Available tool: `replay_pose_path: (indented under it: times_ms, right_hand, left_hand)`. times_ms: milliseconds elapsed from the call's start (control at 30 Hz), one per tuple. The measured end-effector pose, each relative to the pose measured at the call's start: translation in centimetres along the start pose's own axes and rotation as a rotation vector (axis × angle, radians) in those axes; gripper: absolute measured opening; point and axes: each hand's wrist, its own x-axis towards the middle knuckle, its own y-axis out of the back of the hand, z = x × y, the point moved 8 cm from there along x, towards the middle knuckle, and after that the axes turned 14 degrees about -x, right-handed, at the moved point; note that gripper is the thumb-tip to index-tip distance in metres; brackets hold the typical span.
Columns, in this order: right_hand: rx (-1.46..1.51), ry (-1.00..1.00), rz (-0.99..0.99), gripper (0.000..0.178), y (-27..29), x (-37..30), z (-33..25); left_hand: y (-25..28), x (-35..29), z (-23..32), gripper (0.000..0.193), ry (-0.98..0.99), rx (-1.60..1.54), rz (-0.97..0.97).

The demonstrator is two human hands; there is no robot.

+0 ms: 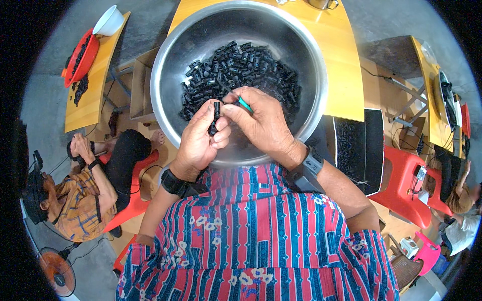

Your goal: Trim and sort small black plastic manufacturing parts using a small handheld blade.

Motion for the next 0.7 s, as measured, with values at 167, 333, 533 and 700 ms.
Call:
replay_pose_path:
  times_ms: [167,333,533,700]
  right_hand:
    - [-0.317,0.177,-0.046,0.021,-0.2,-0.3,-1.9]
    - [-0.494,0.149,-0.121,0.024,-0.5,-0.4,-2.8]
    - [-0.552,0.2,-0.124,0.022,-0.6,-0.7,-3.4]
    - [-0.551,0.192,-0.12,0.021,-0.5,-0.8,-3.5]
  left_hand:
    - [0.0,0.0,0.1,0.022,0.006,-0.031,-0.025]
    - [0.2,-0.1,0.1,0.022,-0.001,-0.059,-0.026]
    - [0.0,-0.2,0.0,0.021,0.007,-0.032,-0.017]
    - [-0.3,-0.4,0.0,0.02,0.002,-0.034,-0.022]
